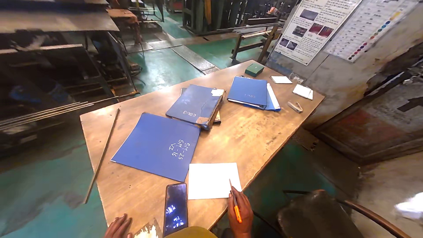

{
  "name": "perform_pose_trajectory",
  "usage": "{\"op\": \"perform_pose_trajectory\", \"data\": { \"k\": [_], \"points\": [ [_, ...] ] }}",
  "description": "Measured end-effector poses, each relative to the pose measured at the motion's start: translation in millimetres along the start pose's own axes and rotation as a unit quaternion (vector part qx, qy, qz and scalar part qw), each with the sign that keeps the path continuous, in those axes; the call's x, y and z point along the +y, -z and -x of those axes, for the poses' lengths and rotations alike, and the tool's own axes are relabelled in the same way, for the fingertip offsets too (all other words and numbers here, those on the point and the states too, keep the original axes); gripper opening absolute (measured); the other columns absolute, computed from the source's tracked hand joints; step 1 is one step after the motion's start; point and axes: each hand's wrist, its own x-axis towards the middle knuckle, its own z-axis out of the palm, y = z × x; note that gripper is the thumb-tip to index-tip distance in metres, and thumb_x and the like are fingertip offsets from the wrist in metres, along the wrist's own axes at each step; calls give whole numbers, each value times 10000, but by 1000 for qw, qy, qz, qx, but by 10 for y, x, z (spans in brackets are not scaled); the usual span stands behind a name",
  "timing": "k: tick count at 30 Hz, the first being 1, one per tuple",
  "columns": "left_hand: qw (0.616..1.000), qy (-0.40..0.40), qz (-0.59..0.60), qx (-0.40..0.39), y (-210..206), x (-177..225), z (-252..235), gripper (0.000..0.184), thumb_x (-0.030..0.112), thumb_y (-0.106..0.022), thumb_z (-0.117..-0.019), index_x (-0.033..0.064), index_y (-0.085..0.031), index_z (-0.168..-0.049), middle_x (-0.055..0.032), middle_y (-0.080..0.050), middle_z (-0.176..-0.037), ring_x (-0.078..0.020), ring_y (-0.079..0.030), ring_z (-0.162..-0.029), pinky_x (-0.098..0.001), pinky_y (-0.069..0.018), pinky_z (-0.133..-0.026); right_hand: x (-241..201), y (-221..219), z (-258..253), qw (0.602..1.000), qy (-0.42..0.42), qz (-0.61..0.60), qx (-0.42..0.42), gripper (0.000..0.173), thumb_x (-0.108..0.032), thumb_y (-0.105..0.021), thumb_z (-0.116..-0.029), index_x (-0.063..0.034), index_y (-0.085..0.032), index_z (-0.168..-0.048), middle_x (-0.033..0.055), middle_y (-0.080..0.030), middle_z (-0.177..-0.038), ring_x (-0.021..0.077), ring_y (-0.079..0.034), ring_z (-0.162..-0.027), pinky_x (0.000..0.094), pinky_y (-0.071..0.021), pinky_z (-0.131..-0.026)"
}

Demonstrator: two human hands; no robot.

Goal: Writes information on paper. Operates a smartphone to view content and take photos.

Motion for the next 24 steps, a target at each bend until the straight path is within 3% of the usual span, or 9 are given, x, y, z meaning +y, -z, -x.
{"op": "perform_pose_trajectory", "data": {
  "k": [4, 7, 9, 13, 19, 24],
  "points": [
    [1000, 2, 11, 2, -18, -19, 18, 445, 291, -478, -1033, -11, -650, -1312, -283, -568, -1423, -440, -440, -1430, -531, -277, -1235, -34, 39, 2, 999, -44, 22, 8, 350, -271, -557, -944, -33, -773, -1082, 92, -761, -981, 254, -713, -928, 393, -571, -867],
    [1000, -4, 16, 3, -38, -61, 29, 434, 276, -487, -1032, -13, -643, -1317, -295, -558, -1426, -446, -436, -1430, -534, -280, -1233, -85, 56, 45, 999, -35, 15, 9, 317, -284, -557, -953, -52, -759, -1032, 68, -748, -955, 223, -700, -911, 371, -565, -851],
    [1000, 3, 19, 0, -30, -36, 28, 428, 257, -493, -1025, -24, -646, -1309, -302, -558, -1422, -458, -435, -1426, -535, -281, -1231, -99, 54, 91, 1000, 23, -17, -3, 304, -243, -542, -980, -55, -772, -1047, 71, -763, -1041, 218, -706, -1002, 353, -554, -942],
    [1000, 4, 20, 3, -33, -6, 20, 428, 252, -489, -1027, -32, -643, -1308, -300, -559, -1422, -464, -431, -1427, -540, -274, -1232, -129, 4, 225, 986, 145, -40, -78, 307, -288, -495, -1056, -137, -754, -1118, 67, -735, -1217, 220, -668, -1193, 440, -467, -1108],
    [1000, 3, 13, -1, -28, -14, 26, 432, 268, -479, -1035, -19, -643, -1313, -298, -556, -1428, -453, -419, -1441, -530, -269, -1238, -72, -80, 458, 960, 194, -87, -184, 266, -337, -543, -1045, -175, -745, -1107, 54, -725, -1246, 231, -632, -1268, 438, -464, -1126],
    [1000, -1, 10, 5, -47, -37, 33, 427, 265, -474, -1038, -17, -643, -1310, -300, -557, -1423, -448, -428, -1434, -521, -280, -1234, -8, -123, 496, 955, 204, -87, -196, 247, -337, -530, -1056, -193, -713, -1137, 34, -708, -1277, 214, -602, -1305, 425, -460, -1129]
  ]
}}
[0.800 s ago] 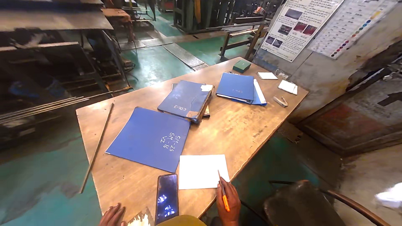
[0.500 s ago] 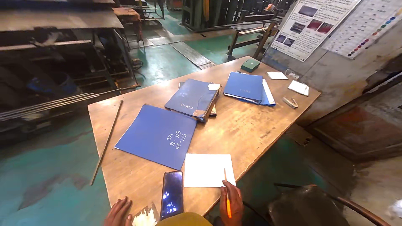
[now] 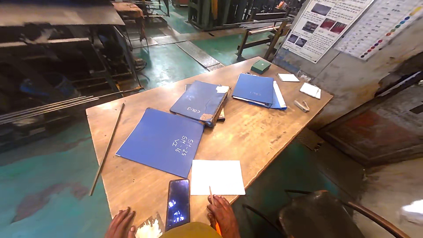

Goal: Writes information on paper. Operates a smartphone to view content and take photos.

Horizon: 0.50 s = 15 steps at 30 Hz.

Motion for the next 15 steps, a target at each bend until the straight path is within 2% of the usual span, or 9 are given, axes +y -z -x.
{"op": "perform_pose_trajectory", "data": {
  "k": [15],
  "points": [
    [1000, -8, -1, -2, 29, 18, -32, 445, 293, -467, -1041, -15, -644, -1308, -295, -563, -1417, -435, -438, -1429, -504, -279, -1235, 6, -70, -11, 1000, -9, -5, 26, 208, -293, -544, -1043, -199, -710, -1126, 11, -711, -1264, 189, -615, -1278, 406, -472, -1112]
  ]
}}
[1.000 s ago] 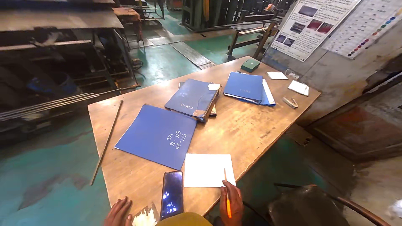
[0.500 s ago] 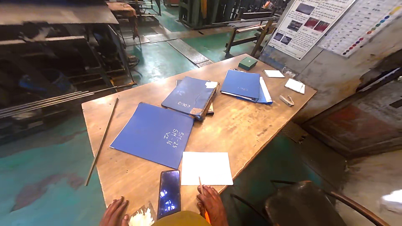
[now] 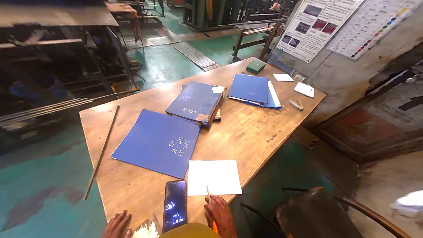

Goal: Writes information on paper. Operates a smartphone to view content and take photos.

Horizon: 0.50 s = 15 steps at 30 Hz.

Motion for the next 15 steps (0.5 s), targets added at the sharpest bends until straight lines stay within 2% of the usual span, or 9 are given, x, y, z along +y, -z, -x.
{"op": "perform_pose_trajectory", "data": {
  "k": [15],
  "points": [
    [1000, -1, -3, 3, -10, -18, 18, 432, 291, -472, -1044, 1, -647, -1311, -279, -567, -1421, -421, -437, -1434, -503, -282, -1234, 11, -24, 1, 1000, 2, 4, 9, 223, -309, -526, -1050, -208, -712, -1121, 0, -709, -1268, 178, -608, -1284, 395, -465, -1118]
  ]
}}
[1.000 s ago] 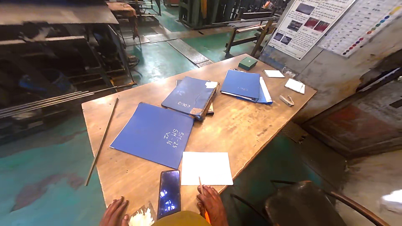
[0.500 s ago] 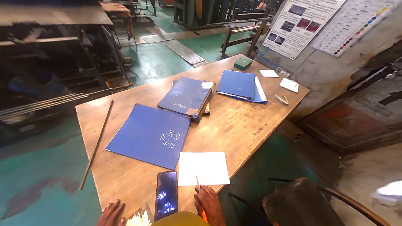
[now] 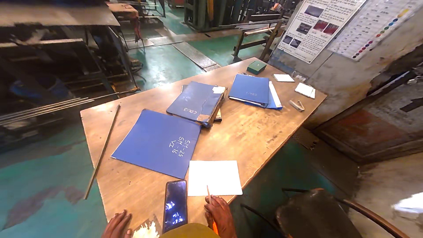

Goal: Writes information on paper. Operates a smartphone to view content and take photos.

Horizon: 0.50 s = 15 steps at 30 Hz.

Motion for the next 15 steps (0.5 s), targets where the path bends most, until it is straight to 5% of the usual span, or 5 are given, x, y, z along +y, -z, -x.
{"op": "perform_pose_trajectory", "data": {
  "k": [15],
  "points": [
    [1000, 6, 1, 0, -3, 19, -3, 439, 283, -466, -1039, -20, -645, -1302, -297, -568, -1412, -445, -442, -1424, -518, -293, -1227, -20, 1, 0, 1000, -3, 7, 3, 212, -295, -539, -1042, -202, -715, -1114, 12, -719, -1246, 196, -624, -1266, 408, -473, -1105]
  ]
}}
